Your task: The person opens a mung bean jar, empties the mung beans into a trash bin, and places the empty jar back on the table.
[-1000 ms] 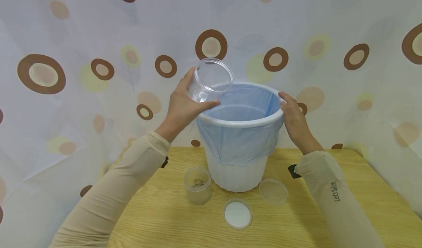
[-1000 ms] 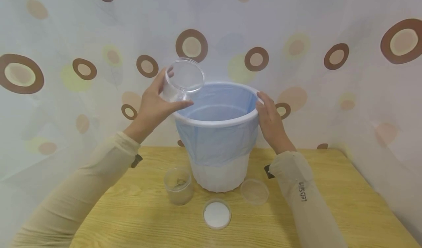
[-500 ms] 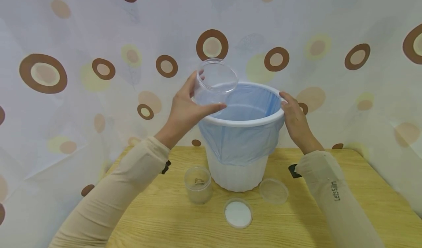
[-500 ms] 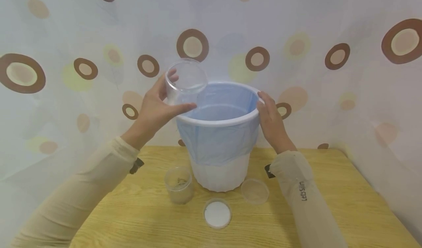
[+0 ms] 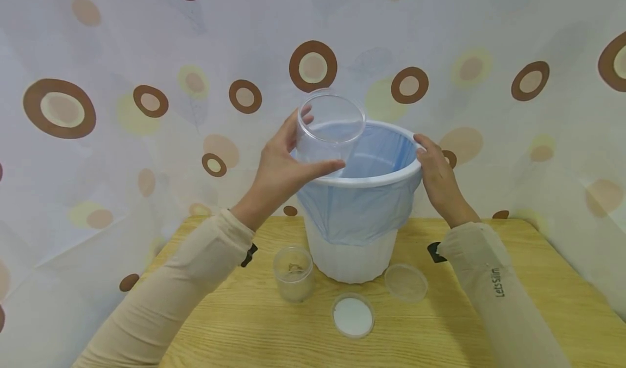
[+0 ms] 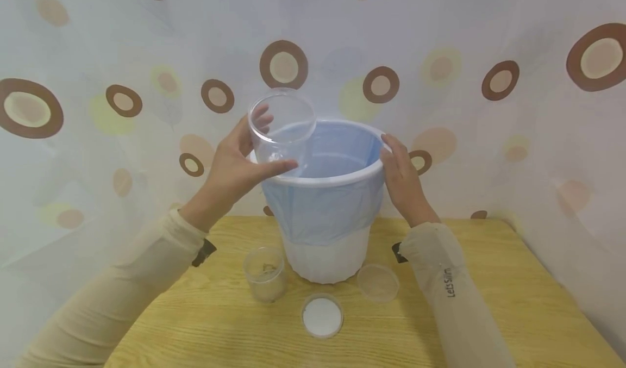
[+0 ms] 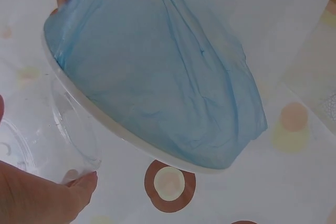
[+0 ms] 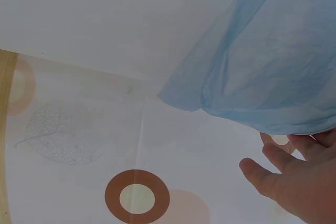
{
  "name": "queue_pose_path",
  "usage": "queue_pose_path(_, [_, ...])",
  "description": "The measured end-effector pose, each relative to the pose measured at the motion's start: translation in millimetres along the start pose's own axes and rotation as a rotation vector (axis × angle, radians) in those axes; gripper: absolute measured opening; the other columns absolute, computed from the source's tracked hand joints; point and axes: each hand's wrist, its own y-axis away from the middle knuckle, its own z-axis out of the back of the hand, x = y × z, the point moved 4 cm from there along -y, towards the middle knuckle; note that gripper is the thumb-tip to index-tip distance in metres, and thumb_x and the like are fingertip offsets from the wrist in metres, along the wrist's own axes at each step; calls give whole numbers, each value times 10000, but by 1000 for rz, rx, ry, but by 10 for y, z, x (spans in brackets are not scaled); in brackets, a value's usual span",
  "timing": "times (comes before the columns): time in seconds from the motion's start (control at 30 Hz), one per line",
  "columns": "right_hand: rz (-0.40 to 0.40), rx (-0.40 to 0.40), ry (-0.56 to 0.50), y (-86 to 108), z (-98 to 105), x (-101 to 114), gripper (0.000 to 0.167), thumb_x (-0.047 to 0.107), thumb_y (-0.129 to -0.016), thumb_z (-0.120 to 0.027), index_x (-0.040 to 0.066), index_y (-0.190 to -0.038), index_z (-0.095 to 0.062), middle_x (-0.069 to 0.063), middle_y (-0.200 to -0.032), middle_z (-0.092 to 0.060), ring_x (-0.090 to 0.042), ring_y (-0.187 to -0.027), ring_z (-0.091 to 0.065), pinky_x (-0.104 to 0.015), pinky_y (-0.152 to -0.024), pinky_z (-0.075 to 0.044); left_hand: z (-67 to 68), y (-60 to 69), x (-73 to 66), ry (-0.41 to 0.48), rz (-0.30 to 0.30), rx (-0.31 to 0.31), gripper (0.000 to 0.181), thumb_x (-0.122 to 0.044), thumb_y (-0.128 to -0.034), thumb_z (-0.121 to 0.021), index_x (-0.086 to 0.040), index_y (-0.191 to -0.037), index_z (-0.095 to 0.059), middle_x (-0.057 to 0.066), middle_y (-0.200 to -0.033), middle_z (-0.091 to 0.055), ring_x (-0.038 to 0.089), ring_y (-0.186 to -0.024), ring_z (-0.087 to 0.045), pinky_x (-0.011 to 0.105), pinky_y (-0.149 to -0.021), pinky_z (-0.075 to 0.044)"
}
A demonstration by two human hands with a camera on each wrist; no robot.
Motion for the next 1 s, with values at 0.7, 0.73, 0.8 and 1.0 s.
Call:
queue_pose_path(0.7, [-28, 4, 14, -13, 12, -32, 555, 351, -1041, -232, 82, -1527, -212, -191, -1553, -201, -397, -1411, -175, -628, -1106, -111, -178, 234, -6, 91, -119, 125, 897, -142, -687, -876, -308, -1434, -410, -49, -1402, -487, 93, -1290, -448, 353, -1009, -423])
queue_pose_path(0.73, [-29, 4, 14, -11, 12, -33, 558, 358, -1041, -234, 85, -1526, -214, -185, -1554, -201, -392, -1414, -171, -625, -1109, -107, -188, 250, -11, 88, -122, 133, 900, -141, -685, -877, -312, -1434, -409, -50, -1407, -485, 89, -1290, -449, 353, -1018, -413])
queue_pose_path(0.8, [-27, 4, 9, -9, 10, -32, 560, 367, -1040, -239, 88, -1526, -219, -178, -1555, -203, -382, -1419, -166, -622, -1111, -101, -204, 277, -15, 67, -130, 148, 904, -154, -682, -880, -310, -1436, -406, -56, -1414, -483, 75, -1287, -449, 344, -1041, -386])
queue_pose_path(1.0, [-32, 6, 12, -3, 13, -29, 563, 385, -1038, -238, 108, -1528, -222, -163, -1558, -204, -370, -1424, -162, -617, -1115, -95, -249, 349, 12, 66, -118, 179, 908, -149, -669, -887, -283, -1432, -413, -71, -1373, -522, 28, -1264, -461, 300, -1054, -365])
